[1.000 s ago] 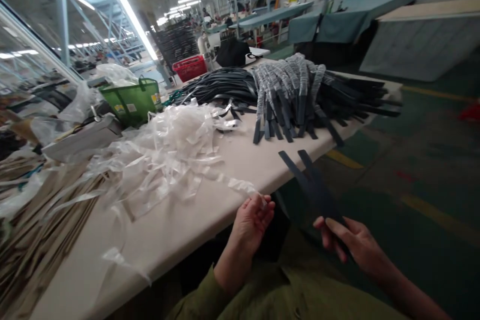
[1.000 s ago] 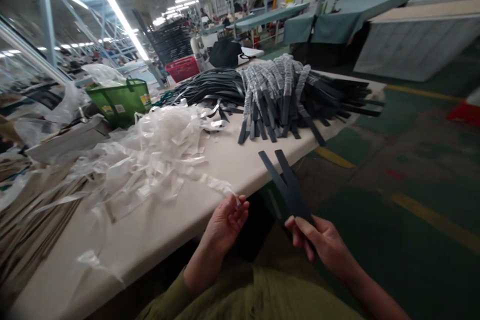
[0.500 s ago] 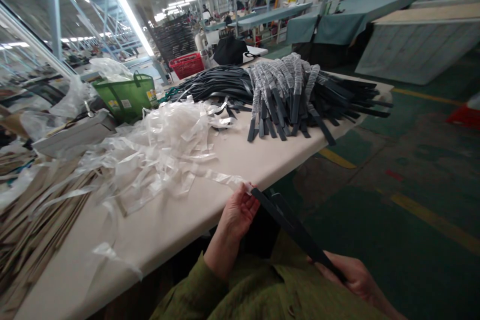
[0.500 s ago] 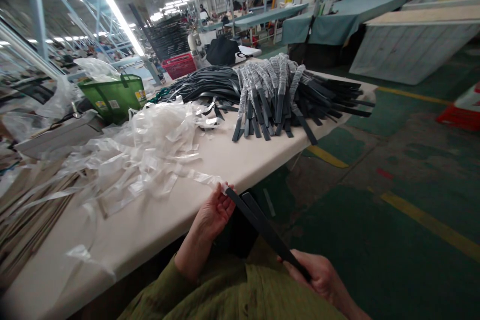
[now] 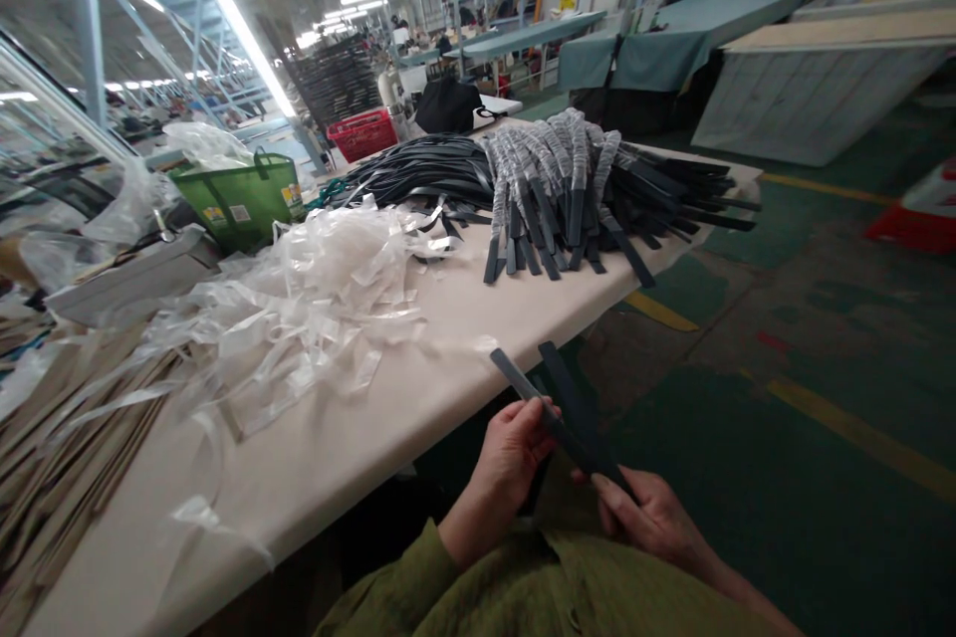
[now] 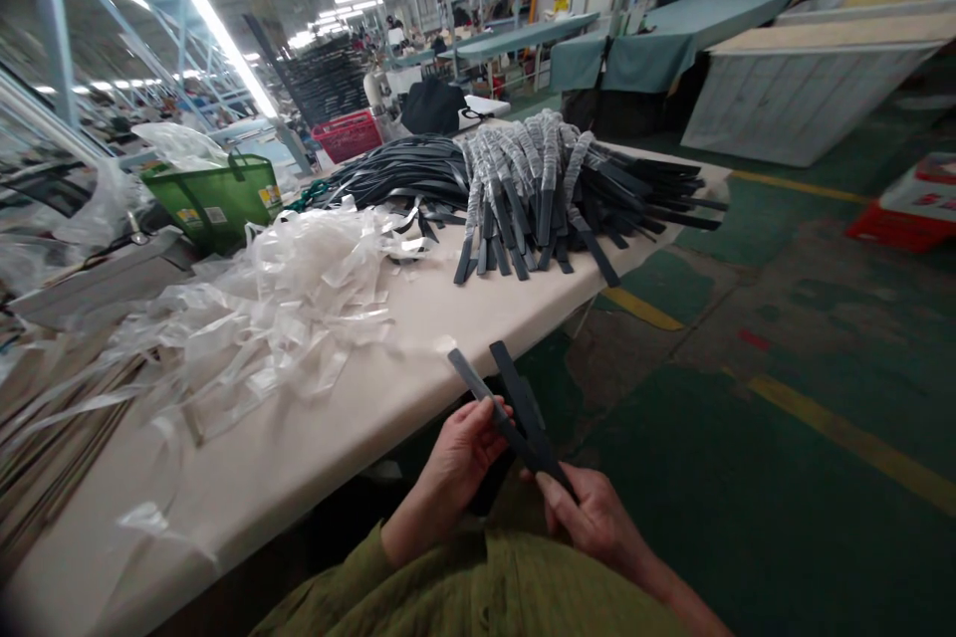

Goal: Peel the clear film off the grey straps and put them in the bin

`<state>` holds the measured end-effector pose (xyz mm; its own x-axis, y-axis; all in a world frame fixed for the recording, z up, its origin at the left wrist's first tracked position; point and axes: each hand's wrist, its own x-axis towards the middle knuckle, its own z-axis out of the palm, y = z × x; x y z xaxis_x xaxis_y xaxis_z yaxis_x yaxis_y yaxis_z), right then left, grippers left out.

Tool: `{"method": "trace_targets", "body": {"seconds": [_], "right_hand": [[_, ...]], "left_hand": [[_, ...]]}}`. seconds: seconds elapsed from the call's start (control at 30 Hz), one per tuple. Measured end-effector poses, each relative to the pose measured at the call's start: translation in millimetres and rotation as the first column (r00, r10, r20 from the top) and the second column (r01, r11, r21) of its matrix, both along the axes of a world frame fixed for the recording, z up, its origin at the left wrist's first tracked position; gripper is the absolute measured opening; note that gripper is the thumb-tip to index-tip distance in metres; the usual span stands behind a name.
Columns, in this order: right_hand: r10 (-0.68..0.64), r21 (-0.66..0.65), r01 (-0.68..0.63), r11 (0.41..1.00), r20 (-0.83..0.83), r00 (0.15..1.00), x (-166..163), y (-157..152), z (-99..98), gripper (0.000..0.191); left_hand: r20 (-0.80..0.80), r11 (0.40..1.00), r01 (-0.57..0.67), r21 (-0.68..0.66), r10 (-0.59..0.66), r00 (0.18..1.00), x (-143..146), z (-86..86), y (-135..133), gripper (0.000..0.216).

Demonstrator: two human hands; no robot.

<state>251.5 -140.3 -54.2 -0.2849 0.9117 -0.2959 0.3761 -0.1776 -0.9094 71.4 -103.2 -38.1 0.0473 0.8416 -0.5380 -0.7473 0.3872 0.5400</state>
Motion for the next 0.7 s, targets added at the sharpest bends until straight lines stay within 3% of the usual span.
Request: {"method": "trace_targets", "body": {"seconds": [0.1, 0.23, 0.33, 0.5, 0.57, 0.7], "right_hand": [[-0.099, -0.091, 0.098, 0.991, -0.003, 0.995, 12.0, -5.6, -2.1, 0.062], [-0.199, -0.133, 0.216, 0.967, 0.132, 0.971, 46.3, -28.2, -17.1, 0.057], [-0.195, -0.081, 0.212, 0.974, 0.184, 0.963, 49.1, -32.2, -20.6, 0.054], [-0.188, 0.011, 0.188, 0.982, 0.1, 0.977, 20.2, -10.9, -7.9, 0.056], [-0.173, 0.019, 0.172, 0.985, 0.085, 0.981, 25.2, -11.5, -12.3, 0.058], [-0.173, -0.048, 0.183, 0.982, 0.167, 0.971, 65.4, -33.3, -41.8, 0.058]], "left_hand": [[-0.045, 1.0, 0.0, 0.007, 0.0, 0.999, 8.3, -3.1, -1.9, 0.042], [-0.095, 0.999, -0.037, 0.018, 0.038, 0.995, 5.2, -8.2, 0.0, 0.045], [-0.102, 0.998, 0.064, 0.004, -0.063, 0.993, 15.6, -18.8, -7.2, 0.046], [-0.128, 0.95, 0.301, 0.082, -0.29, 0.948, 42.1, -30.7, -24.4, 0.047], [-0.196, 0.946, 0.31, 0.093, -0.288, 0.937, 42.8, -30.3, -24.9, 0.049], [-0.298, 0.968, 0.24, 0.08, -0.206, 0.932, 35.9, -33.0, -23.1, 0.051]]}}
